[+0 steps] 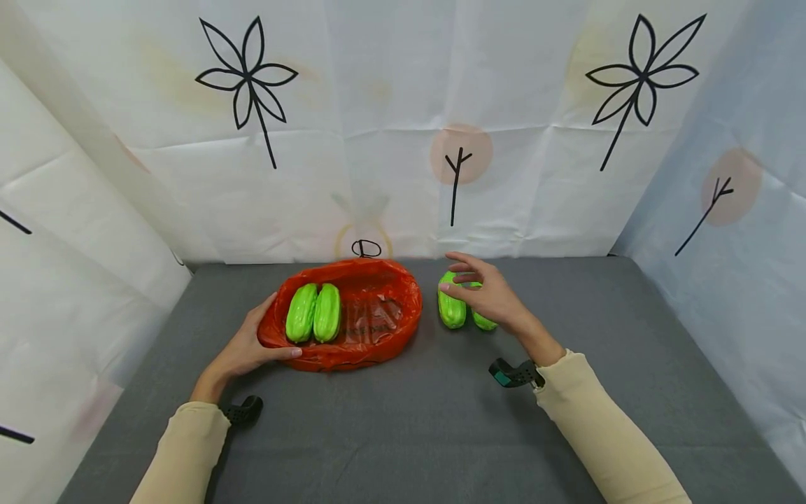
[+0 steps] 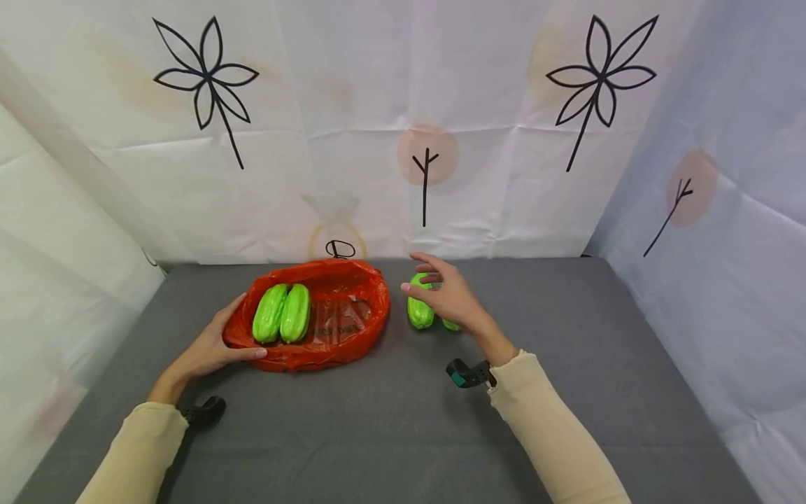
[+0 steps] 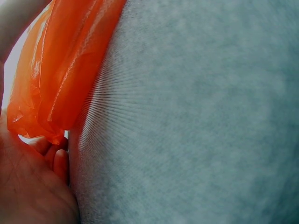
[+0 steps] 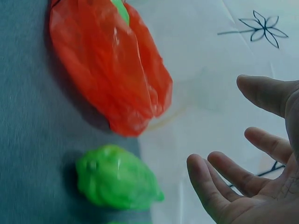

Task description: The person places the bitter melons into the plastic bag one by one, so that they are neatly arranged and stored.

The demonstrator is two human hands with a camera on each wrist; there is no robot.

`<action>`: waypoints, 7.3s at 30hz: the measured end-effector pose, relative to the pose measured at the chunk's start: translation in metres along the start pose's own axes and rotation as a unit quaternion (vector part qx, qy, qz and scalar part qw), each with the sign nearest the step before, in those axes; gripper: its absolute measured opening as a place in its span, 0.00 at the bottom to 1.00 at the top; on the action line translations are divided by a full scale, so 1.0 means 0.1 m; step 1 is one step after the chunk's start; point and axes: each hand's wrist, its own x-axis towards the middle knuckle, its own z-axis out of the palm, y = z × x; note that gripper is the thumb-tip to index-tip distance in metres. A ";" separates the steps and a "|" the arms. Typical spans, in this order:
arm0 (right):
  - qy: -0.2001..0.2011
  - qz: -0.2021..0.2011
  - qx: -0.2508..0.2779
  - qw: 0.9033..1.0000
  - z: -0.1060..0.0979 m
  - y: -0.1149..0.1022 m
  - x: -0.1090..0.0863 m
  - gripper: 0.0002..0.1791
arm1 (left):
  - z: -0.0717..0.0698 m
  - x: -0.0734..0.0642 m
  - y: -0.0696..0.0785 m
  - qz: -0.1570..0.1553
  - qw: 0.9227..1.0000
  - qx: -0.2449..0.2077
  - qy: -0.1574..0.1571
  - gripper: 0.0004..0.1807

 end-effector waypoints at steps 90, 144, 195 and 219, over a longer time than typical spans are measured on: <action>-0.101 -0.008 0.033 0.994 0.52 -0.22 0.23 0.39 | 0.00 0.00 -0.01 0.005 1.000 -0.008 -0.003 0.66; -0.112 0.022 -0.137 0.984 1.48 -0.15 0.64 0.40 | -0.01 0.02 0.00 0.009 1.000 -0.014 0.002 0.65; -0.062 -0.022 -0.028 0.997 0.57 -0.24 0.28 0.34 | 0.01 0.00 -0.02 0.013 1.000 -0.004 0.002 0.65; -0.020 0.017 -0.053 0.998 0.04 0.11 0.13 0.34 | 0.00 0.02 0.01 0.007 1.000 -0.009 0.000 0.66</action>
